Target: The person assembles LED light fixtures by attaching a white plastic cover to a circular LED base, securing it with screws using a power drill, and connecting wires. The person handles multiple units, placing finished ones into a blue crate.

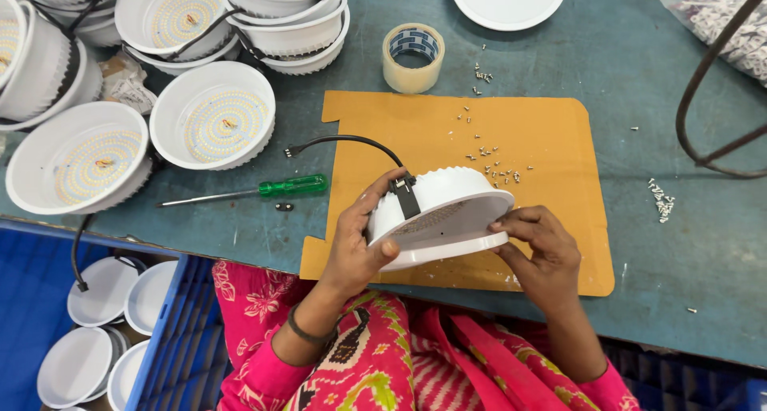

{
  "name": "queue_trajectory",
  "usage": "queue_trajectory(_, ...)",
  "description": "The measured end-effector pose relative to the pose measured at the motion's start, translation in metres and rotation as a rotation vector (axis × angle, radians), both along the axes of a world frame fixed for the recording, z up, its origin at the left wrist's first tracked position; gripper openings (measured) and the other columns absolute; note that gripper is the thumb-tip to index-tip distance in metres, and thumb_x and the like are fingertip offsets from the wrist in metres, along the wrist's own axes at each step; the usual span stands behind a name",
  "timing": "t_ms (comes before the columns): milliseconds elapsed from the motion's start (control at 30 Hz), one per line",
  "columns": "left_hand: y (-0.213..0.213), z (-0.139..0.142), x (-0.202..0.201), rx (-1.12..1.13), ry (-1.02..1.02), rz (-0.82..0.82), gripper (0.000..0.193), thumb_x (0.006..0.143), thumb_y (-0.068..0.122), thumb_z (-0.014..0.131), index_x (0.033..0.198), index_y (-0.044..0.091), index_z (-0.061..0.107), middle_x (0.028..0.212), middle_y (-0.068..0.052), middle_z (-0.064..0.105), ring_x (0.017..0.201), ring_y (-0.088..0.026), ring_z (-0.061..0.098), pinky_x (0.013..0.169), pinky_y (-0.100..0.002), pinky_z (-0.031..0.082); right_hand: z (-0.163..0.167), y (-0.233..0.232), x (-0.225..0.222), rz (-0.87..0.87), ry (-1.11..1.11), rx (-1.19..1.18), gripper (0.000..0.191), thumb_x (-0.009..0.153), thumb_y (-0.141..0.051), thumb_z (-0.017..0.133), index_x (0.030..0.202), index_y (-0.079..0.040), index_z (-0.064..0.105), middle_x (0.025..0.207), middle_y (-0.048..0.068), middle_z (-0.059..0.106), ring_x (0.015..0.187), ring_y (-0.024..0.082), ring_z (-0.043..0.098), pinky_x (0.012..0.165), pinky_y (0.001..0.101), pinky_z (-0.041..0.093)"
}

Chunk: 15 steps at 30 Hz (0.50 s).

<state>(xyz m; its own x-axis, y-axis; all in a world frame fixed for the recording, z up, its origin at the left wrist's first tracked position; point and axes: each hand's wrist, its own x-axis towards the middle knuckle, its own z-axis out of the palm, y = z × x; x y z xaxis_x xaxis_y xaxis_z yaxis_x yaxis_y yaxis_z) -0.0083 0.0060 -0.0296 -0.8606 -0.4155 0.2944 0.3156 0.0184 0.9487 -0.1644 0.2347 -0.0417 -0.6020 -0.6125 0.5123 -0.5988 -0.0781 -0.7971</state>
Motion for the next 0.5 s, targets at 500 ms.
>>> queue_trajectory(500,-0.004,0.022,0.019,-0.942,0.290,0.215,0.053,0.079,0.021,0.094,0.126,0.020,0.070,0.158,-0.018,0.036,0.143,-0.041,0.051,0.112,-0.048,0.056,0.017,-0.042,0.053,-0.019,0.440,-0.145,0.052,0.076,0.001,0.089,0.118,-0.009,0.060,0.114,0.009,0.070,0.106,0.022,0.062,0.092,0.0320,0.053)
